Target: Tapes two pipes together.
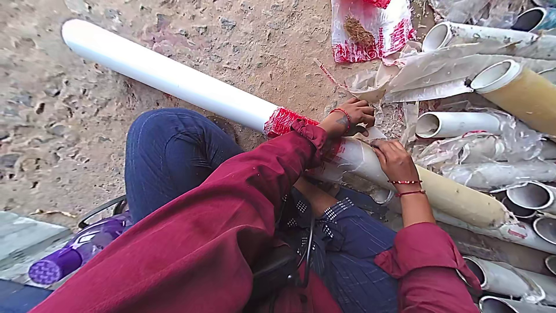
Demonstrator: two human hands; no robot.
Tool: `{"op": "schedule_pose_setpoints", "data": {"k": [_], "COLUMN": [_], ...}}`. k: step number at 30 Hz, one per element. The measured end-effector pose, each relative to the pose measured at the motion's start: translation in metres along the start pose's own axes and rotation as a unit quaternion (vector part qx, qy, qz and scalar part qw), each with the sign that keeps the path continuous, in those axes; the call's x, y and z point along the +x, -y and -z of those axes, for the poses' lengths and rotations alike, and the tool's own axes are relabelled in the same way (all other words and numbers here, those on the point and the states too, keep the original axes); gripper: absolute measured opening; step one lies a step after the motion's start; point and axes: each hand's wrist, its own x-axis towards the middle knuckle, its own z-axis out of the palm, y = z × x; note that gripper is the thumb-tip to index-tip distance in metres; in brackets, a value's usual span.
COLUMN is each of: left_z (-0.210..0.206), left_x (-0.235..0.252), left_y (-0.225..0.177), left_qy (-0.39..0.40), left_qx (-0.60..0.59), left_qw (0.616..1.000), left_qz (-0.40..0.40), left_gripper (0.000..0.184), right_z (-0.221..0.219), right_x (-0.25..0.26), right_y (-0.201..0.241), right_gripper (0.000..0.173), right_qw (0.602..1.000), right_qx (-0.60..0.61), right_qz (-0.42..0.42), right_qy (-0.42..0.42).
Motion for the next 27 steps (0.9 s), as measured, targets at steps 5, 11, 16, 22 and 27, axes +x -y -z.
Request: {"op": "schedule_pose_setpoints", "data": {"k": [5, 11, 16, 22, 27], "left_z": [0.004, 0.001, 0.003, 0.001, 0.004], "left_x": [0.001, 0.000, 0.000, -0.001, -0.001], "left_y": [-0.002, 0.000, -0.001, 0.000, -0.004], "left_qy": [0.029, 0.010, 0.022, 0.006, 0.000], "left_qx": [0.004, 0.006, 0.007, 0.004, 0.012], "left_qw": [0.999, 1.000, 1.000, 1.000, 1.000], "left_qz": [0.016, 0.007, 0.008, 0.013, 0.017], "left_gripper": [0.023, 0.021, 0.022, 0.021, 0.020], "right_z": [-0.003, 0.001, 0.005, -0.006, -0.008], "right_x": [0.001, 0.001, 0.000, 0.000, -0.002], "right_y": [-0.004, -0.007, -0.007, -0.009, -0.013], "right_gripper": [0.020, 0.026, 0.027, 0.029, 0.030], "right_qw": [0.999, 1.000, 1.000, 0.998, 0.999], "right_qx": [-0.026, 0.029, 0.007, -0.021, -0.016], "right_qz": [0.018, 0.005, 0.011, 0.048, 0.046], "right_qy": [-0.025, -0.008, 0.002, -0.023, -0.023]}}
